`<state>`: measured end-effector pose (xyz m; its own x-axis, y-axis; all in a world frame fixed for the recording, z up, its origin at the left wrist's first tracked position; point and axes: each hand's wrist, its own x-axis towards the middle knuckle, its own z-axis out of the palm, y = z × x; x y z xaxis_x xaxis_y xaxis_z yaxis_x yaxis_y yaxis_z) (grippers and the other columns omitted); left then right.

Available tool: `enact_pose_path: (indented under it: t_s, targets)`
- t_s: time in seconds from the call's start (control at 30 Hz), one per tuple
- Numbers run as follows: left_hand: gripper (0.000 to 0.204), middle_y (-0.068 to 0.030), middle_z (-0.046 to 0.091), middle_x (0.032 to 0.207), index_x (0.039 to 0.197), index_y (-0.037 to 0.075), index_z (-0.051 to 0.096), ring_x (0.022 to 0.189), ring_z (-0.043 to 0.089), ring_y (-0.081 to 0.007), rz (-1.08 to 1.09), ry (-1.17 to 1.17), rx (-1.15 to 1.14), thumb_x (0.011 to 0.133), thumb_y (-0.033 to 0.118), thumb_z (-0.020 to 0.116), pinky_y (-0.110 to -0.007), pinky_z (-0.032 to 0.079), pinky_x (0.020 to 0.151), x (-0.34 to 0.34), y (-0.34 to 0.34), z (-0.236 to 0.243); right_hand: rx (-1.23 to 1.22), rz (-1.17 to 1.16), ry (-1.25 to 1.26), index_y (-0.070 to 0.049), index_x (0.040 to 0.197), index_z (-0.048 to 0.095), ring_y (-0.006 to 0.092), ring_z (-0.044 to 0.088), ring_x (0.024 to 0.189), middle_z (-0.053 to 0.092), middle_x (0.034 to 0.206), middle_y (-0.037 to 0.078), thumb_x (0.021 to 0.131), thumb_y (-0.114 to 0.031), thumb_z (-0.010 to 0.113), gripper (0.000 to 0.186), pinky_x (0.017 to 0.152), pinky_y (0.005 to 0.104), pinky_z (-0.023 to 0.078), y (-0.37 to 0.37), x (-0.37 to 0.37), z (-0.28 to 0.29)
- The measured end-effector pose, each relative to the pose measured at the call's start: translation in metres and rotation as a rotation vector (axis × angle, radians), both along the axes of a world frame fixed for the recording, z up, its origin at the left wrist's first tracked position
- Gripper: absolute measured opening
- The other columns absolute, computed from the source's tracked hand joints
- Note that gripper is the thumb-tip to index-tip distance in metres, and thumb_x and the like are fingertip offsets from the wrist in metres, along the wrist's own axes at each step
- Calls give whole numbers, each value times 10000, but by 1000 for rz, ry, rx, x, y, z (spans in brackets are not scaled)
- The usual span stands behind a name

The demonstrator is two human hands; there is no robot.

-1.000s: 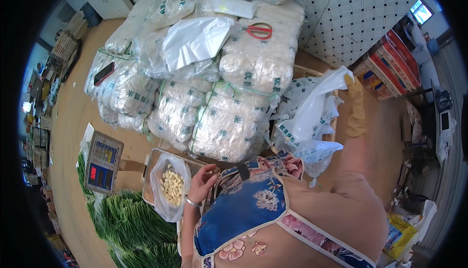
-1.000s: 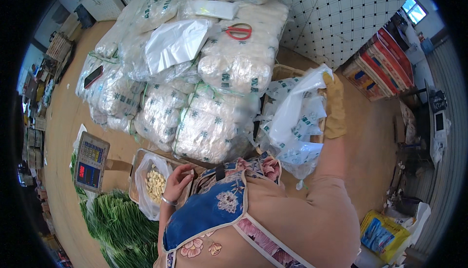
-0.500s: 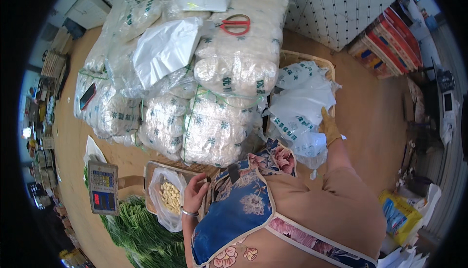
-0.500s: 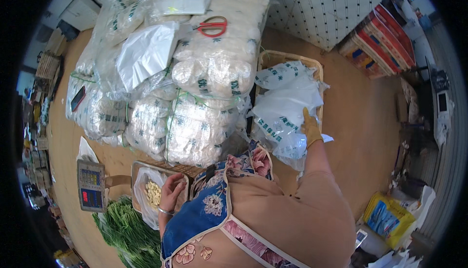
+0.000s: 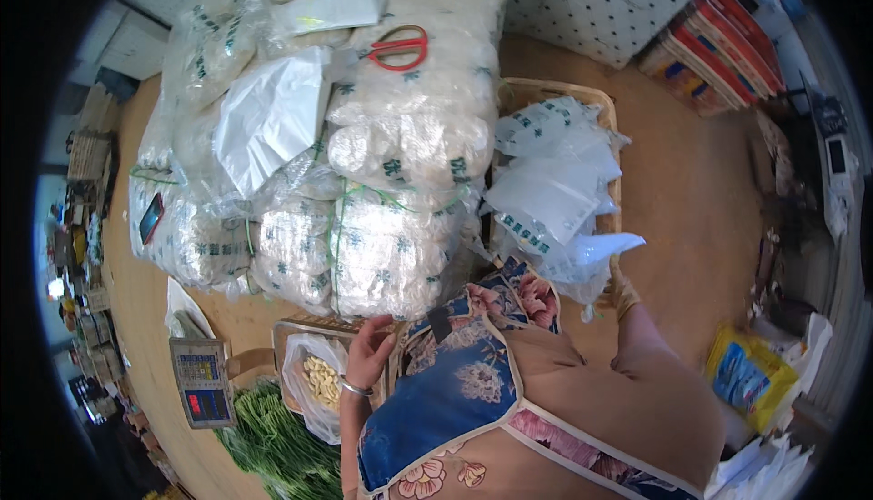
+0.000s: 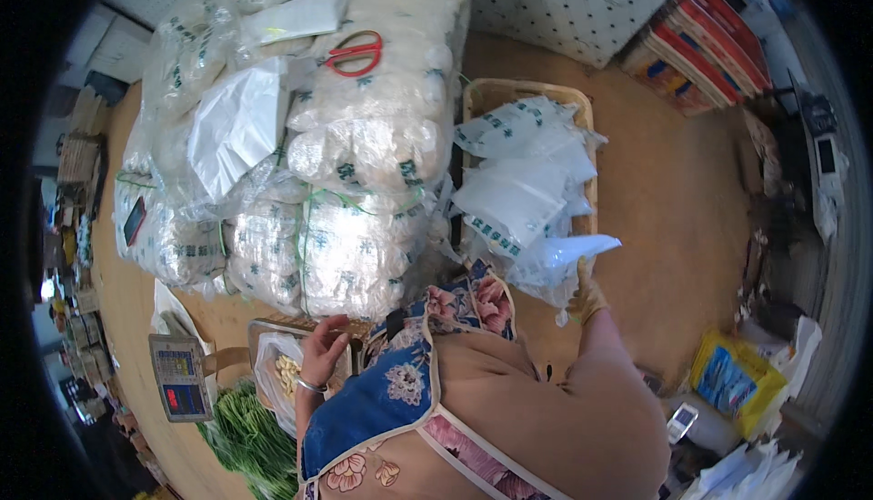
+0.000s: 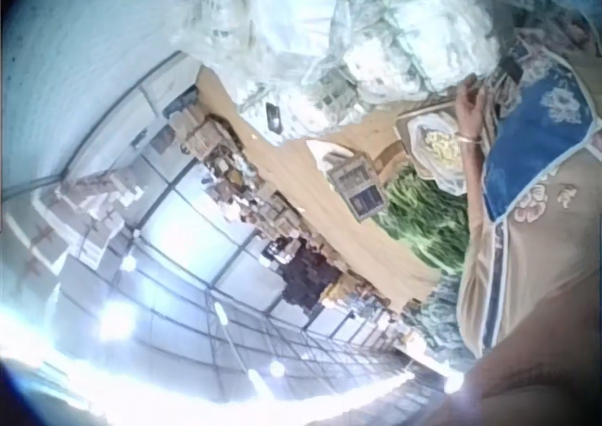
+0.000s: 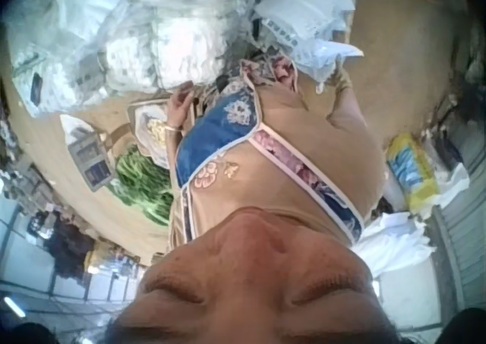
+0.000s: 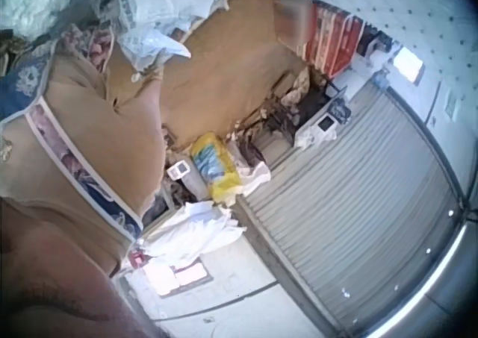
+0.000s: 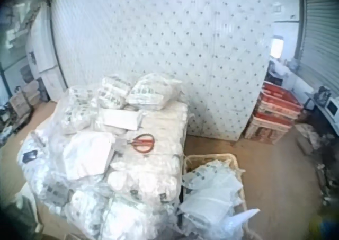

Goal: The person repeatedly scoops garlic cloves from a large sack into a plastic bag, places the bag on a digital scale, adjusts the quantity, ties the bag, and sets it aside. This cycle is repeated multiple times.

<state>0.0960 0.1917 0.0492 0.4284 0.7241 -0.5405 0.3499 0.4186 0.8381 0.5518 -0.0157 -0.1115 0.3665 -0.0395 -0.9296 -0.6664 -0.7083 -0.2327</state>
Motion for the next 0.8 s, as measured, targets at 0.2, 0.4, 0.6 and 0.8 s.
enact_pose_path:
  t_s: [0.2, 0.4, 0.6, 0.8]
  targets:
    - [361, -79, 564, 911, 1104, 10, 451, 798, 544, -126, 22, 51, 44, 776, 109, 565, -245, 443, 691, 8, 3, 11, 359, -75, -64, -111, 1326, 111, 391, 194, 1203, 130, 1348, 195, 601, -739, 445, 1016, 883, 567, 257, 119, 23, -39]
    - [361, -72, 564, 901, 1086, 0, 465, 770, 541, -115, 167, 90, 106, 773, 144, 574, -248, 445, 685, -7, -21, 4, 294, 812, -1020, 55, 1133, 411, 288, 465, 1011, 464, 1103, 228, 801, -238, 485, 449, 872, 299, 354, 241, 100, 15]
    - [374, -78, 568, 880, 1091, 6, 465, 755, 546, -113, 302, 119, 64, 763, 141, 582, -248, 449, 665, -7, -50, -8, 1371, 775, -961, 0, 1077, 485, 255, 495, 971, 527, 1040, 149, 792, -151, 513, 324, 855, 307, 368, 415, -51, 168]
    - [365, -84, 555, 914, 1087, 3, 468, 764, 542, -117, 525, 58, 62, 763, 133, 579, -250, 450, 656, -19, -75, -2, 1618, 1534, -1561, -26, 920, 555, 303, 523, 864, 560, 920, 173, 754, -189, 537, 233, 725, 357, 411, 486, -189, 172]
